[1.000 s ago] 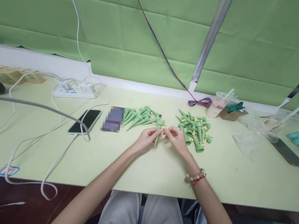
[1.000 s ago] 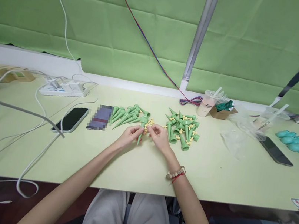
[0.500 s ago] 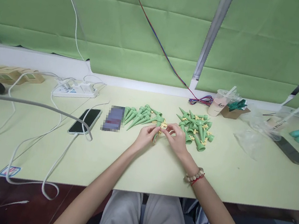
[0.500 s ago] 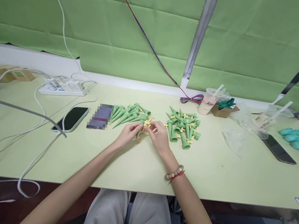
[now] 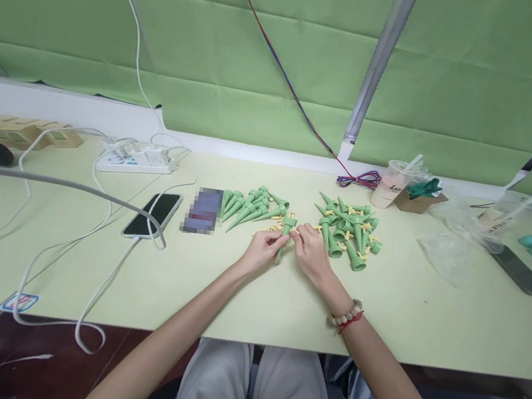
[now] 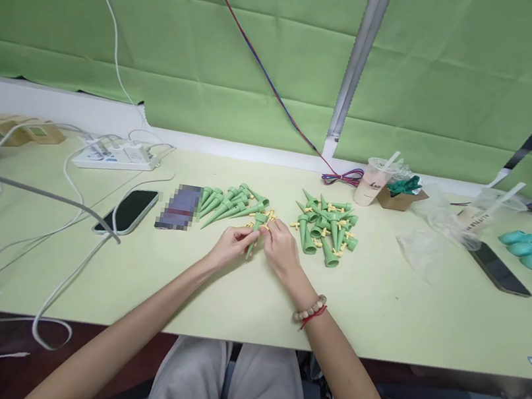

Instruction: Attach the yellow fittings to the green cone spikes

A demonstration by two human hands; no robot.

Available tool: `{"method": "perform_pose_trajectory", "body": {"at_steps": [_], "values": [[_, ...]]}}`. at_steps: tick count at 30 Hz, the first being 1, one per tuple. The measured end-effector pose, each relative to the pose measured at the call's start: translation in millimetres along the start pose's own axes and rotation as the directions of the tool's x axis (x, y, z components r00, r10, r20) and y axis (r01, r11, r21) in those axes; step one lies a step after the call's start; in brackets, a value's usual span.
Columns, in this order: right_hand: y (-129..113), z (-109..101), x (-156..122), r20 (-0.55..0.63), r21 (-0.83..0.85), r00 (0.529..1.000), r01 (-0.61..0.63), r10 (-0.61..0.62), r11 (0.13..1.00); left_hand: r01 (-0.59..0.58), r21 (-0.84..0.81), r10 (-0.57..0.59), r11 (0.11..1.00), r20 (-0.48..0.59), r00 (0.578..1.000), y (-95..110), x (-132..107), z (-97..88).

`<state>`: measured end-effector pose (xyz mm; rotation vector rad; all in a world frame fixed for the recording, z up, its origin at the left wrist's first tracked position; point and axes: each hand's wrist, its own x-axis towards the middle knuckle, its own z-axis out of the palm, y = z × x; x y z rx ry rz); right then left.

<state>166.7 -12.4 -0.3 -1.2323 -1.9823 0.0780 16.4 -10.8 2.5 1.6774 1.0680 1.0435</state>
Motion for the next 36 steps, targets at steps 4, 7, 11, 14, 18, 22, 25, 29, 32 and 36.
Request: {"method": "perform_pose_trajectory", "body": {"at_steps": [4, 7, 11, 14, 18, 22, 25, 29, 32, 36], "values": [[-5.9, 1.0, -0.3, -0.002, 0.158, 0.996, -0.090, 0.092, 0.983, -0.098, 0.064, 0.102, 0.993, -0.057, 0.993, -3.1, 0.2, 2.5], [-10.4, 1.8, 1.1, 0.017, 0.368, 0.977, -0.205, 0.214, 0.907, -0.179, 0.151, 0.194, 0.972, -0.087, 0.977, -3.8, 0.1, 2.4], [-13.4, 2.4, 6.7, 0.309, 0.720, 0.876, -0.470, 0.371, 0.510, -0.266, 0.215, 0.283, 0.940, -0.050, 0.958, -1.6, 0.6, -0.1], [-12.2, 1.1, 11.2, 0.511, 0.765, 0.803, -0.588, 0.307, 0.263, -0.250, 0.201, 0.269, 0.947, -0.071, 0.961, 2.5, 1.9, -2.1], [-6.8, -3.2, 11.0, 0.359, 0.676, 0.864, -0.501, 0.352, 0.541, -0.125, 0.027, 0.127, 0.992, -0.073, 0.989, 7.8, 3.6, -2.0], [0.1, -10.1, 7.1, 0.108, 0.362, 0.964, -0.267, 0.244, 0.893, 0.055, -0.139, -0.056, 0.989, -0.003, 0.998, 7.4, 4.5, -0.7], [3.1, -14.1, 6.5, 0.133, 0.099, 0.987, -0.108, 0.094, 0.989, 0.105, -0.185, -0.106, 0.977, 0.005, 0.994, 5.0, 4.4, -2.2], [5.5, -12.6, 6.0, 0.203, -0.120, 0.979, 0.025, 0.000, 0.992, 0.196, -0.220, -0.186, 0.956, 0.062, 0.980, 3.6, 3.0, -5.1], [7.3, -7.7, 3.5, 0.213, -0.129, 0.977, 0.046, -0.018, 0.991, 0.204, -0.245, -0.185, 0.948, 0.099, 0.978, 5.4, 1.7, -5.5], [6.6, -1.7, -0.2, 0.157, 0.131, 0.987, -0.056, 0.035, 0.990, 0.145, -0.260, -0.133, 0.955, 0.065, 0.989, 8.7, 1.9, -4.9]]}}
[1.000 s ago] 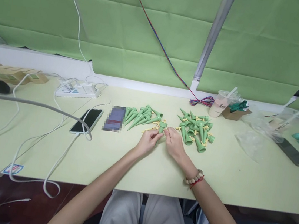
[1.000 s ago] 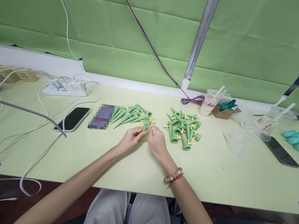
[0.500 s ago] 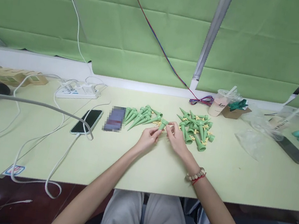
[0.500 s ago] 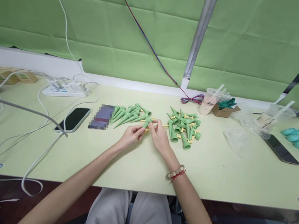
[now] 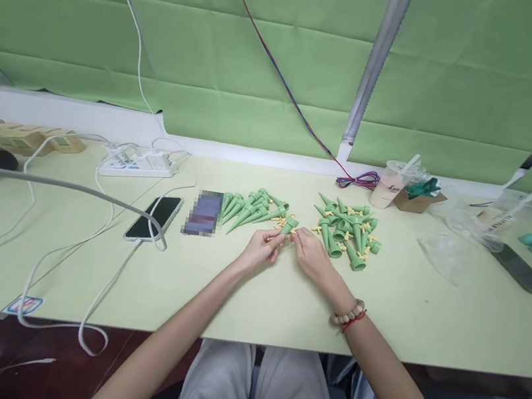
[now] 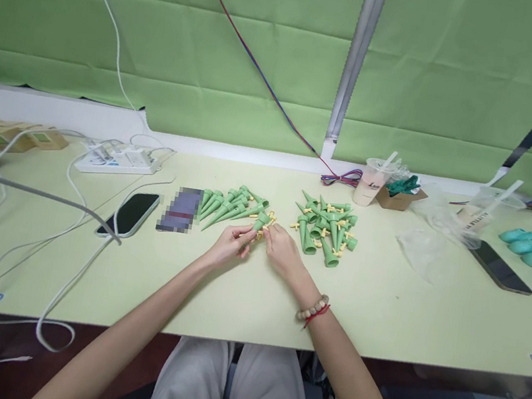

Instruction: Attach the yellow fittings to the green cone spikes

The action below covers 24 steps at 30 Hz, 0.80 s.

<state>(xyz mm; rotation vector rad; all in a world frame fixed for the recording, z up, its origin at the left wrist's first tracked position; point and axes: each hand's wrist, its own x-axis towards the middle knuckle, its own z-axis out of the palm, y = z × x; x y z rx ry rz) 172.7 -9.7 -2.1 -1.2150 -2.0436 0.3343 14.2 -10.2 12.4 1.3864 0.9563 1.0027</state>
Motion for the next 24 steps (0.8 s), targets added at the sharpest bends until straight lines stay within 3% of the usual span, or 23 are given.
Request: {"method": "perform_pose_trajectory", "body": {"at_steps": [3, 4, 6, 9, 10, 12, 13, 15, 19, 21, 24], "values": [[-5.2, 2.1, 0.9, 0.028, 0.365, 0.991, -0.130, 0.129, 0.922, -0.061, -0.008, 0.061, 0.998, -0.024, 0.998, 1.4, 1.4, -0.6], [-8.1, 2.0, 1.8, 0.089, 0.501, 0.980, -0.196, 0.175, 0.843, -0.085, -0.017, 0.085, 0.996, -0.032, 0.996, 1.6, 2.0, -1.1], [-15.0, 0.4, 4.0, 0.253, 0.725, 0.941, -0.338, 0.224, 0.600, -0.127, -0.032, 0.126, 0.991, -0.046, 0.991, 1.6, 2.9, -2.1], [-25.0, -4.1, 6.9, 0.427, 0.854, 0.883, -0.465, 0.193, 0.235, -0.157, -0.048, 0.154, 0.986, -0.061, 0.986, 0.5, 3.4, -2.4], [-27.3, -5.3, 7.6, 0.457, 0.859, 0.872, -0.484, 0.176, 0.167, -0.163, -0.053, 0.159, 0.985, -0.067, 0.985, 0.1, 3.3, -2.0], [-29.5, -6.2, 8.8, 0.490, 0.851, 0.857, -0.510, 0.157, 0.125, -0.155, -0.064, 0.151, 0.986, -0.064, 0.986, -0.8, 2.7, -0.7], [-29.3, -6.0, 9.1, 0.493, 0.843, 0.855, -0.515, 0.163, 0.152, -0.142, -0.070, 0.139, 0.987, -0.056, 0.989, -1.0, 2.3, 0.0], [-26.7, -4.9, 9.1, 0.444, 0.815, 0.870, -0.492, 0.214, 0.307, -0.109, -0.086, 0.106, 0.990, -0.036, 0.994, -1.2, 1.7, 1.2], [-17.4, -6.7, 5.7, 0.073, 0.578, 0.957, -0.270, 0.281, 0.770, -0.087, -0.115, 0.080, 0.990, -0.060, 0.995, -0.9, 2.1, 0.8], [-13.0, -9.3, 4.1, -0.087, 0.429, 0.975, -0.148, 0.203, 0.891, -0.100, -0.110, 0.090, 0.989, -0.098, 0.991, -0.6, 2.6, -0.3], [-7.7, -10.7, 3.9, -0.188, 0.238, 0.982, 0.027, 0.019, 0.971, -0.108, -0.109, 0.095, 0.988, -0.121, 0.988, 0.2, 2.3, -0.7]]}}
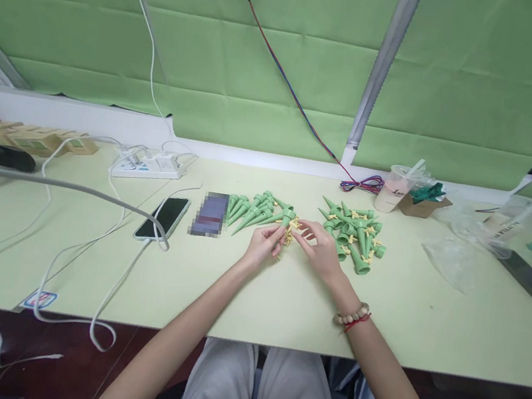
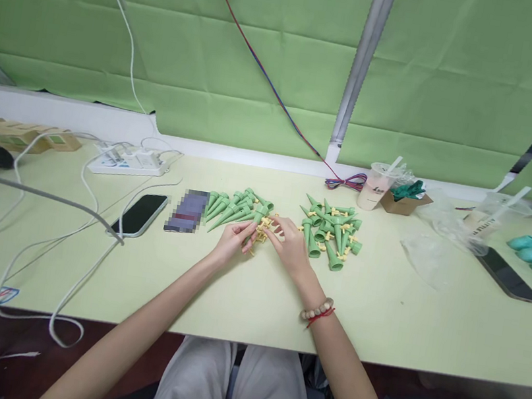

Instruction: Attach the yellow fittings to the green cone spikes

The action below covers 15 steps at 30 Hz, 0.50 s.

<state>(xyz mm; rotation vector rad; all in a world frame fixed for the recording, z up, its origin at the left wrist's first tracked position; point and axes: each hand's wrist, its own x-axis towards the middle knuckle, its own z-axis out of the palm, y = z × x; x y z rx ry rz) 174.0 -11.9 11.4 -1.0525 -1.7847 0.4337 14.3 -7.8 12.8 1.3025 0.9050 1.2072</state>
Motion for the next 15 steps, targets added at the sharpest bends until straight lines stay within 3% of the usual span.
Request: {"method": "perform_pose_trajectory", "body": {"at_steps": [4, 9, 15], "values": [[7.7, 2.8, 0.5, 0.025, -0.185, 0.993, 0.118, -0.115, 0.976, 0.040, 0.009, -0.040, 0.999, 0.001, 0.999, 2.9, -3.2, 2.6], [14.8, 5.7, -1.3, 0.060, -0.332, 0.987, 0.160, -0.148, 0.930, 0.082, 0.045, -0.082, 0.996, 0.007, 0.997, 5.2, -6.4, 6.7], [15.8, 9.5, -1.4, 0.126, -0.487, 0.982, 0.183, -0.139, 0.854, 0.041, 0.121, -0.042, 0.992, 0.006, 0.999, 3.0, -6.1, 7.7]]}}
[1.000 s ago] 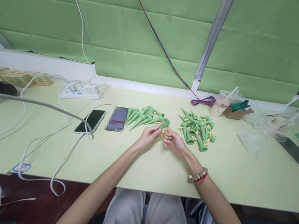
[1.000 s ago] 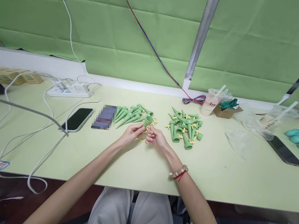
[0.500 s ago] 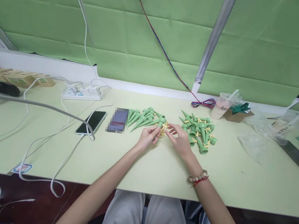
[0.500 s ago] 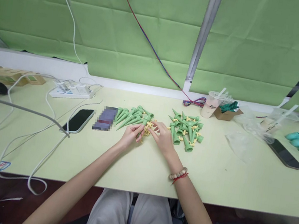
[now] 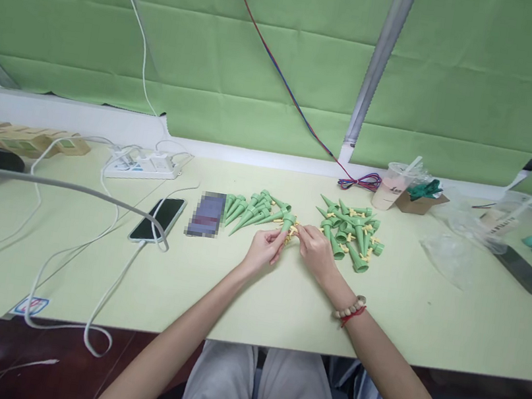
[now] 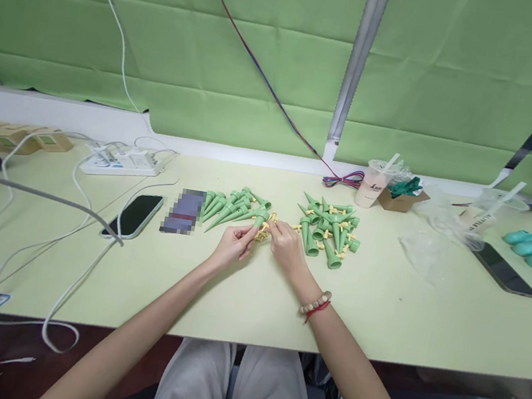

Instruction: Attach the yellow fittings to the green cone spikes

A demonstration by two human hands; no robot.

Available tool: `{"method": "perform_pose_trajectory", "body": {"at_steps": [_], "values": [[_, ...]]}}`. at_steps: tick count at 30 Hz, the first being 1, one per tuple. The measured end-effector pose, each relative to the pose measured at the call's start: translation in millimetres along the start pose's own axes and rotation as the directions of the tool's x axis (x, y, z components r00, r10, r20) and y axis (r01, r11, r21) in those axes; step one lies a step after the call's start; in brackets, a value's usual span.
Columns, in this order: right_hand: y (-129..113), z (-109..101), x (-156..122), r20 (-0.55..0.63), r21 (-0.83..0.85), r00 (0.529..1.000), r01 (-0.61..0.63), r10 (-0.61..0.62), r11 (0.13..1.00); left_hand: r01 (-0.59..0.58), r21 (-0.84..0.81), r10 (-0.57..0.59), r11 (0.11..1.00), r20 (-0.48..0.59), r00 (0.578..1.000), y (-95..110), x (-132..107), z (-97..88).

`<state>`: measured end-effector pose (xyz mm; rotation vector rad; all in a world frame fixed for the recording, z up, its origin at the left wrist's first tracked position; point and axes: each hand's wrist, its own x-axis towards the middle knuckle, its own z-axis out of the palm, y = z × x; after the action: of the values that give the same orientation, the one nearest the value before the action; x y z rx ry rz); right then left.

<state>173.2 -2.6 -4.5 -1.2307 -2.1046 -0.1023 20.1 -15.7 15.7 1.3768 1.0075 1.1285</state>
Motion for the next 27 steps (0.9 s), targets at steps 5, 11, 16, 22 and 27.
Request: {"method": "perform_pose_trajectory", "body": {"at_steps": [5, 11, 16, 22, 27], "values": [[0.9, 2.9, 1.9, 0.023, -0.014, 1.000, -0.004, 0.004, 1.000, -0.025, 0.089, 0.025, 0.996, 0.002, 1.000, -2.3, 0.0, -2.4], [-4.0, 0.6, 1.5, 0.008, 0.312, 0.989, -0.145, 0.150, 0.939, -0.102, 0.093, 0.101, 0.990, 0.018, 0.995, 0.0, 2.0, -4.9], [-11.9, -8.2, 5.4, 0.357, 0.814, 0.879, -0.459, 0.317, 0.356, -0.112, 0.115, 0.110, 0.987, 0.029, 0.994, -2.8, 6.9, -9.8], [-21.0, -15.2, 13.2, 0.552, 0.826, 0.796, -0.563, 0.249, -0.029, -0.124, 0.082, 0.122, 0.989, 0.023, 0.992, -6.8, 8.3, -10.2], [-22.9, -12.1, 8.7, 0.138, 0.638, 0.931, -0.344, 0.338, 0.688, -0.085, -0.021, 0.086, 0.996, 0.018, 0.996, -0.9, 7.0, -10.5]]}}
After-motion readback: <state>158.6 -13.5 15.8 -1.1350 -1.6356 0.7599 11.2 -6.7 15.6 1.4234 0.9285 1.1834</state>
